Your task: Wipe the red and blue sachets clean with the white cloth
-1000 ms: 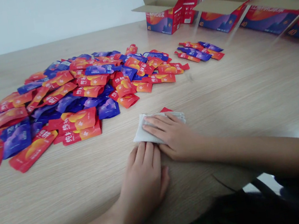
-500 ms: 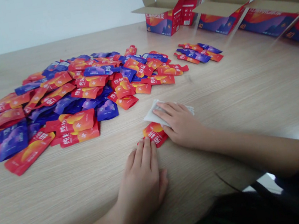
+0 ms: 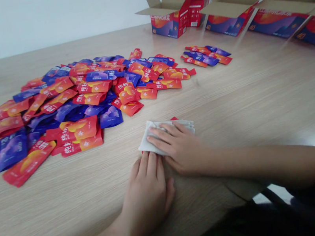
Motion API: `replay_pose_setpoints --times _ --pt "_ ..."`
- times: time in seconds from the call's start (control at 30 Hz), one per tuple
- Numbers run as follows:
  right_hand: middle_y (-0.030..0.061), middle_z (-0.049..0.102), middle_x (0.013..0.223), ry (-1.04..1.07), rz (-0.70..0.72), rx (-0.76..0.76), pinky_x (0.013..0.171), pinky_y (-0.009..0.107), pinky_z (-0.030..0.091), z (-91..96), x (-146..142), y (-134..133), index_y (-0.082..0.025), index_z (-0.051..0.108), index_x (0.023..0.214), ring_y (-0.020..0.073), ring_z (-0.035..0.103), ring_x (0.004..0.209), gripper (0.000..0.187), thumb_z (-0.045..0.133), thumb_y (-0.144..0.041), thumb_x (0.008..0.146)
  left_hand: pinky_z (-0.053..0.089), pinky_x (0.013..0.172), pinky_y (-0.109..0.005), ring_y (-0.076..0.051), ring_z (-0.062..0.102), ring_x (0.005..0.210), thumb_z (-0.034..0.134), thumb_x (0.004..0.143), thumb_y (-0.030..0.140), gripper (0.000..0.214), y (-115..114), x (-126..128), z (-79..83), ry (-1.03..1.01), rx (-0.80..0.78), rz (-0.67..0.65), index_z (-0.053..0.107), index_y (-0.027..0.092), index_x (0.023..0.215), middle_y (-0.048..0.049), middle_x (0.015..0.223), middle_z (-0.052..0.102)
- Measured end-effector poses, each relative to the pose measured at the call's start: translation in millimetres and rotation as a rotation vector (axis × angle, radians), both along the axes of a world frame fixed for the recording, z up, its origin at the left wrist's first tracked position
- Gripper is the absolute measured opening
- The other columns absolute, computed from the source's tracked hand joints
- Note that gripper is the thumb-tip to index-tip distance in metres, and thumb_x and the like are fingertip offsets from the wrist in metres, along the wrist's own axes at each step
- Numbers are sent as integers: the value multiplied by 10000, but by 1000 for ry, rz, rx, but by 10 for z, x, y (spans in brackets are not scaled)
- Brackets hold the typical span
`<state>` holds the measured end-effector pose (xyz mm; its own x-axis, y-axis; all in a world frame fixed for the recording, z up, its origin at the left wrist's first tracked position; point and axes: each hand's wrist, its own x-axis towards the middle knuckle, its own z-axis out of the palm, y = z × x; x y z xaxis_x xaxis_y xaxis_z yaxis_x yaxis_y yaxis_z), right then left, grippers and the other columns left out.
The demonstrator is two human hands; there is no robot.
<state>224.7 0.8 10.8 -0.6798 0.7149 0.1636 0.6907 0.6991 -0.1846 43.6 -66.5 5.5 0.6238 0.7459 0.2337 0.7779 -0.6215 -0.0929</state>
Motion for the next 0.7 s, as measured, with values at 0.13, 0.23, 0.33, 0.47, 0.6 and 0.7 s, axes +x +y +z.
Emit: replay_pose_setpoints --times 0.13,0.23,0.33,0.47,0.6,0.7 --pt "118 402 1533 10 -161 -21 1115 506 281 6 32 60 -137 474 1434 302 364 1362 526 424 -270 927 537 938 -481 -380 585 1197 456 843 299 555 -1 3 11 8 -4 2 589 -41 1261 -278 1302 596" --pt "141 394 1534 9 -201 0 1106 543 280 10 21 27 -128 474 1435 337 351 1365 528 424 -274 930 535 942 -480 -377 588 1195 458 840 297 547 -3 12 19 18 -13 10 601 -35 1251 -271 1298 602" --pt "117 381 1547 4 -69 -7 1125 553 245 14 -17 -40 -164 470 1439 328 330 1380 524 435 -265 926 541 930 -478 -382 599 1176 460 834 292 529 -6 20 21 15 -9 11 628 -39 1213 -265 1259 630" --pt "114 373 1551 -8 -188 -18 1121 525 264 18 0 11 -161 476 1435 305 352 1372 518 412 -233 926 527 950 -484 -379 581 1203 455 840 289 557 -13 25 16 17 -25 10 587 -38 1271 -269 1309 596" --pt "133 360 1555 -11 -179 6 1112 538 263 10 -19 -16 -156 469 1441 337 344 1370 521 424 -261 933 532 937 -490 -383 593 1178 454 840 277 530 -20 27 16 8 -36 12 613 -40 1233 -269 1277 615" --pt "104 358 1561 -6 -62 -13 1132 516 239 7 -42 -48 -176 464 1441 306 324 1390 508 413 -277 945 547 907 -483 -382 615 1129 450 849 273 487 -18 26 19 -6 -19 5 654 -43 1160 -266 1203 654"
